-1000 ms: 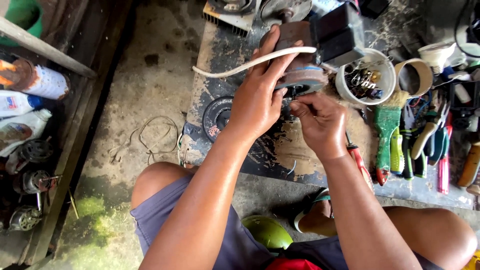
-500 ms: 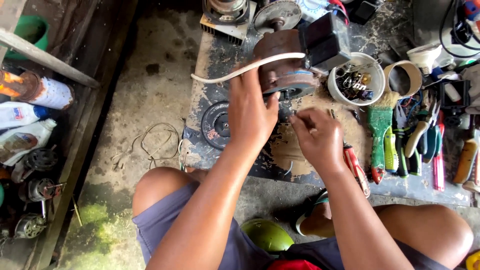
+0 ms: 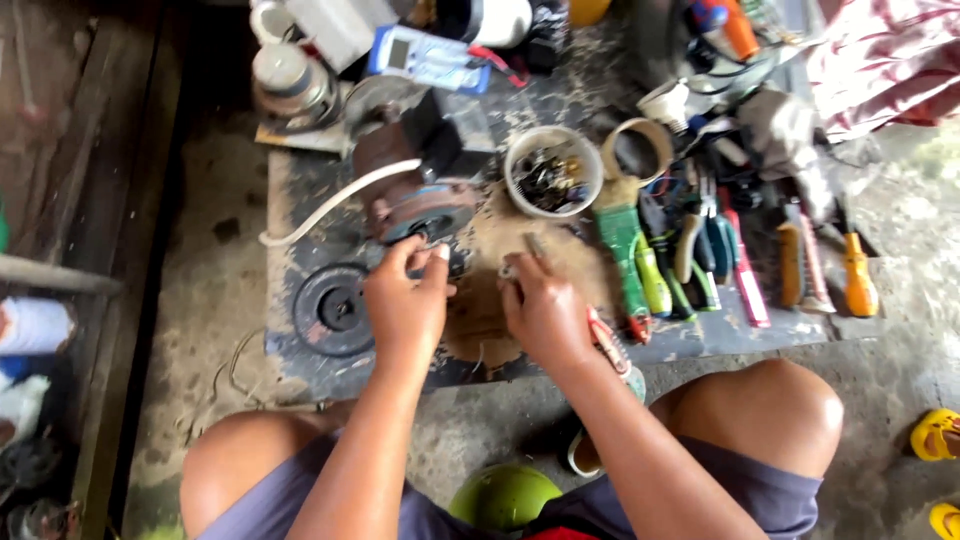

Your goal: Disassembling an electric motor using a screwdriver and pliers on a repair bench.

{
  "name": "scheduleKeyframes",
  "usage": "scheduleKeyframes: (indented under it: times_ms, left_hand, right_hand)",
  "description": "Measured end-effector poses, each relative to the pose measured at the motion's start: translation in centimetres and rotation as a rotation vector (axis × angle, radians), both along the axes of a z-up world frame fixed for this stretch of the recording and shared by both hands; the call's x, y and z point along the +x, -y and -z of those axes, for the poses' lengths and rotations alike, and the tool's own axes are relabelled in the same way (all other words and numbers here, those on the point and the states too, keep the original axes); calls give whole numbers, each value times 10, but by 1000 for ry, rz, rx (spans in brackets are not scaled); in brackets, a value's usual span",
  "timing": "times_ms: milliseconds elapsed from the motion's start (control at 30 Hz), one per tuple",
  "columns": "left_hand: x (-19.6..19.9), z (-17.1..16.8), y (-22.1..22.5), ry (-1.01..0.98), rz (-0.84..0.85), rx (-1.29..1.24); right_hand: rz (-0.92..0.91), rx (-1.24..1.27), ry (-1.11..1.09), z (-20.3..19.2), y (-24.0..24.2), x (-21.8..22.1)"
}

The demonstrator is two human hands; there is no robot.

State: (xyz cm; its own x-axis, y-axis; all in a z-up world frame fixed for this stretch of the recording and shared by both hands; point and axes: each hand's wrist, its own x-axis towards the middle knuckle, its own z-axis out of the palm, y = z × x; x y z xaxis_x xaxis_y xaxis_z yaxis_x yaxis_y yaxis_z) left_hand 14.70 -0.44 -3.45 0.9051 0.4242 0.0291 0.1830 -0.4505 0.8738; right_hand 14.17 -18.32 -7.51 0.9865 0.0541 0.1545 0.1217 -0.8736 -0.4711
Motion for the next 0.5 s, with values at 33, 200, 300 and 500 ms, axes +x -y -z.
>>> scheduleKeyframes:
  times_ms: [33, 200, 300, 500]
  left_hand:
    - [4, -3, 3, -25, -16, -184]
    - [11, -8, 14, -56, -119, -619]
    - [13, -8, 16, -78, -166, -621]
    - [6, -32, 24, -126, -263, -792]
  right_hand:
    - [-48, 27, 12, -8, 2, -5]
    - [-171, 76, 161, -25, 48, -16]
    - [-115, 219, 206, -40, 97, -3]
    - [79, 47, 373, -62, 200, 35]
